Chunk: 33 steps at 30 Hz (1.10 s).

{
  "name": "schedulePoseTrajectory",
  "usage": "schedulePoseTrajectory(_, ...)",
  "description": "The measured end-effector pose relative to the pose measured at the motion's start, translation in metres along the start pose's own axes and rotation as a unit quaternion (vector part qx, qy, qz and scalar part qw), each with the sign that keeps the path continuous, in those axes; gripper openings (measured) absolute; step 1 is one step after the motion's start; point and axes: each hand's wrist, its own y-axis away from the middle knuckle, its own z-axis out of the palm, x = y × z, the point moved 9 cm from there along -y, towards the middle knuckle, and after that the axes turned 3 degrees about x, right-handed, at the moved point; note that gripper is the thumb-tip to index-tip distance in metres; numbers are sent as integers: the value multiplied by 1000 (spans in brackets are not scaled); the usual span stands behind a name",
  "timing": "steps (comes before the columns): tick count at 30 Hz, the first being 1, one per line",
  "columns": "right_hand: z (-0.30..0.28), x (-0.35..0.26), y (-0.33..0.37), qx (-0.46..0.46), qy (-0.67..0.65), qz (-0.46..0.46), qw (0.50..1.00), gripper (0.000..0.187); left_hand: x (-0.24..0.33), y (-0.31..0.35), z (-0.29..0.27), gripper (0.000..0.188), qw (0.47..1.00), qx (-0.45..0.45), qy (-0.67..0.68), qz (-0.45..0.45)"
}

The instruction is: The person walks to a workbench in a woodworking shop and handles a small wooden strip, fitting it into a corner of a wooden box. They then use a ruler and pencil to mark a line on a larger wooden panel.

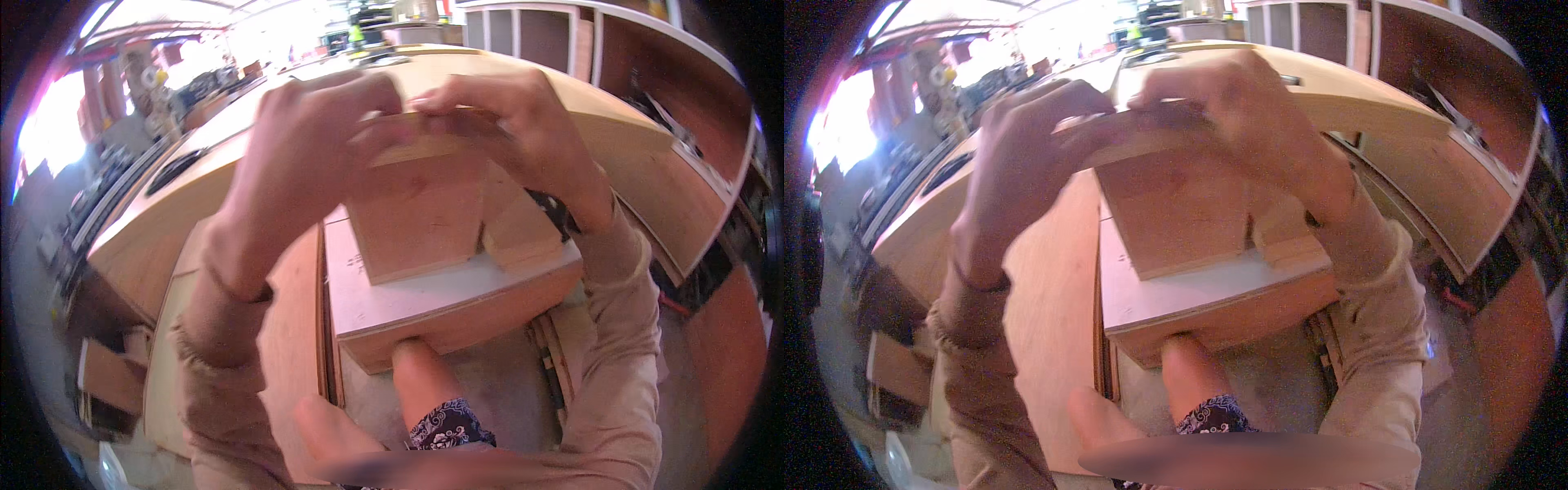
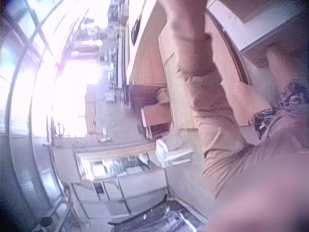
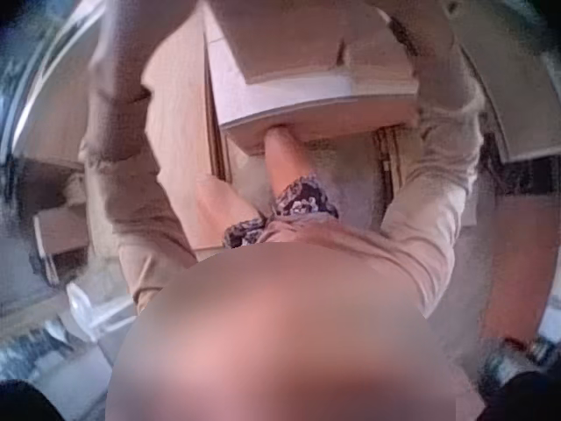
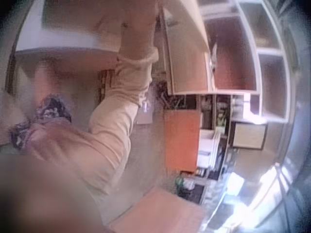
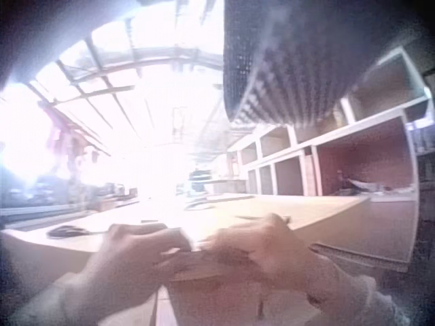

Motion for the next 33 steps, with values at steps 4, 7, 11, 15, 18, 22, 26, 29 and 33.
schedulePoseTrajectory(4, -24, 23, 16, 25, -65, 43, 997, 12, -3, 4, -9, 22, 999, -38, -4, -10)
schedulePoseTrajectory(7, -37, 42, 29, 30, -88, 62, 994, 24, -2, 4, -10, 27, 998, -43, -44, -19)
schedulePoseTrajectory(11, -41, 56, 32, -32, -57, 68, 996, 33, 7, -6, 4, 27, 989, -66, -131, 17)
schedulePoseTrajectory(15, -38, 58, 34, -65, -19, 70, 995, 40, 16, -7, 21, 32, 961, -55, -269, 19)
schedulePoseTrajectory(18, -35, 59, 35, -19, 0, 81, 997, 39, 43, -12, 19, 37, 914, 20, -386, 122)
schedulePoseTrajectory(22, -33, 57, 47, 38, 70, 76, 994, 27, 37, -33, 45, 40, 975, -103, -190, 44)
schedulePoseTrajectory(26, -42, 48, 54, 108, 109, 50, 987, 27, 46, -55, 58, 43, 978, -187, -67, 59)
schedulePoseTrajectory(29, -41, 52, 55, 102, 153, 52, 982, 27, 39, -62, 67, 38, 979, -184, -62, 62)
schedulePoseTrajectory(33, -42, 52, 60, 146, 174, 21, 974, 24, 44, -56, 81, 31, 961, -156, -131, 186)
